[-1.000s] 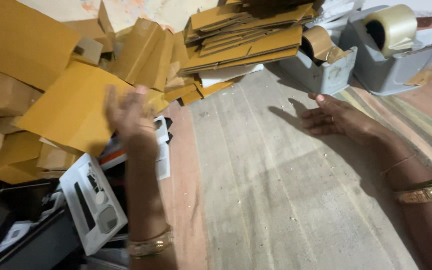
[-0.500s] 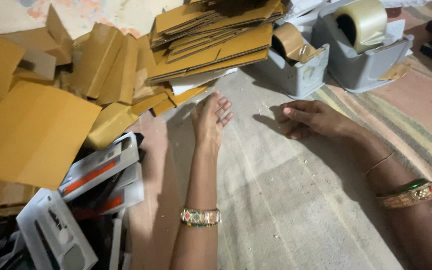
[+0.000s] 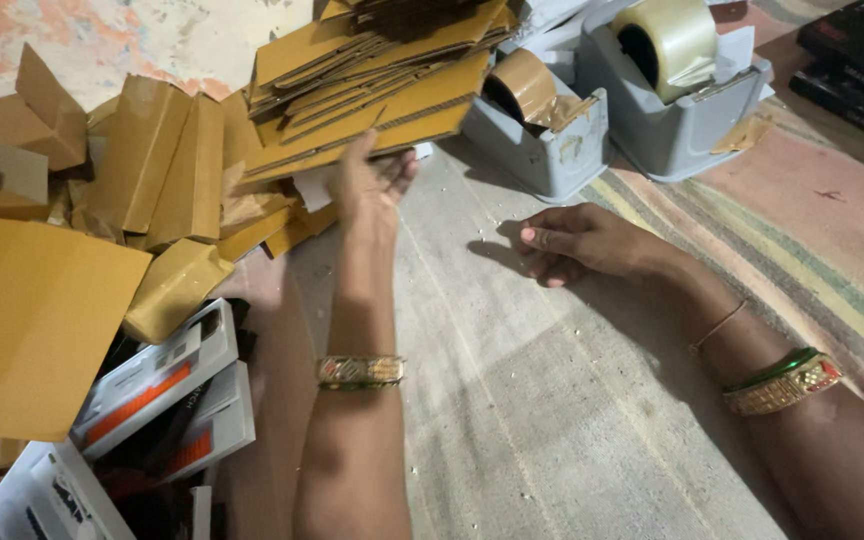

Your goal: The person folds flat pre-cut yellow cardboard mailer boxes on a fabric-covered surface, pressing the bottom flaps together and creasing the sides by hand to form each box, then sets the finished box aside and reaches for the next flat blank. They repeat this folding cycle throughout the episode.

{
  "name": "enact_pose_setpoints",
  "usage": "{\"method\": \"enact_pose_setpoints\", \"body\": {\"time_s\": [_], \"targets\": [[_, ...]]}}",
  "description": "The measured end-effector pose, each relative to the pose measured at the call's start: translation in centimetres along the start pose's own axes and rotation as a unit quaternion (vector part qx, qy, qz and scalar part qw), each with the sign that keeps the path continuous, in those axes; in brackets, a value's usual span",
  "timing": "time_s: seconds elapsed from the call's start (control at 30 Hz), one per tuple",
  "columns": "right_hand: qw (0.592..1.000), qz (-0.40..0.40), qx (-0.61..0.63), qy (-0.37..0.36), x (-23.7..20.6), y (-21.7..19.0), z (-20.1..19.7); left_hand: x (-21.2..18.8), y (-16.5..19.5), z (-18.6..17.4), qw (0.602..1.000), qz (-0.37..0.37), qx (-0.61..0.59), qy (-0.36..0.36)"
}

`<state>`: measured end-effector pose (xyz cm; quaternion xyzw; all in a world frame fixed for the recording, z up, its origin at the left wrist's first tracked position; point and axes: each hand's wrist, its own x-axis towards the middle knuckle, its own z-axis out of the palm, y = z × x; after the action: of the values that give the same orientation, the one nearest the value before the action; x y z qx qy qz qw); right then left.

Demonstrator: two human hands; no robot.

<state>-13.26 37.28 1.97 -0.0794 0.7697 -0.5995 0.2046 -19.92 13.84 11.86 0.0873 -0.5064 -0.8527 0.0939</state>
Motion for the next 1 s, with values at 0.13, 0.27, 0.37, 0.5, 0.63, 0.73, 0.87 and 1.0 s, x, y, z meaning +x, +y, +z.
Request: {"method": "enact_pose_setpoints", "body": {"time_s": [0.13, 0.27, 0.37, 0.5, 0.63, 0.73, 0.87, 1.0], "targets": [[0.999, -0.009, 0.039, -0.002, -0.3, 0.0, -0.1, -0.8, 2.7, -2.6, 0.998, 0.054, 0.033, -0.028], [0.999, -0.003, 0.052, 0.006, -0.6, -0.5, -0.2, -5.0, 5.6, -6.0, 0.993, 0.077, 0.046, -0.077], [0.994, 0.03, 0.104, 0.033, -1.2, -1.2, 0.0, -10.2, 7.2, -9.8, 0.988, 0.028, 0.141, -0.052], [0.979, 0.071, 0.176, 0.07, -2.2, -2.3, 0.9, -14.5, 8.4, -13.0, 0.952, -0.091, 0.274, -0.105], [0.992, -0.044, 0.1, 0.063, -3.1, -2.6, 1.5, -16.1, 8.1, -13.2, 0.882, -0.073, 0.419, -0.204], [0.982, -0.152, 0.059, 0.098, -3.6, -2.5, 1.8, -17.4, 8.2, -12.2, 0.846, 0.026, 0.483, -0.225], [0.961, -0.217, 0.112, 0.128, -4.0, -2.8, 1.6, -18.7, 8.5, -10.1, 0.662, 0.048, 0.746, -0.052], [0.946, -0.224, 0.193, 0.137, -4.3, -2.8, 1.6, -19.8, 8.6, -9.0, 0.608, 0.479, 0.621, -0.123]]}}
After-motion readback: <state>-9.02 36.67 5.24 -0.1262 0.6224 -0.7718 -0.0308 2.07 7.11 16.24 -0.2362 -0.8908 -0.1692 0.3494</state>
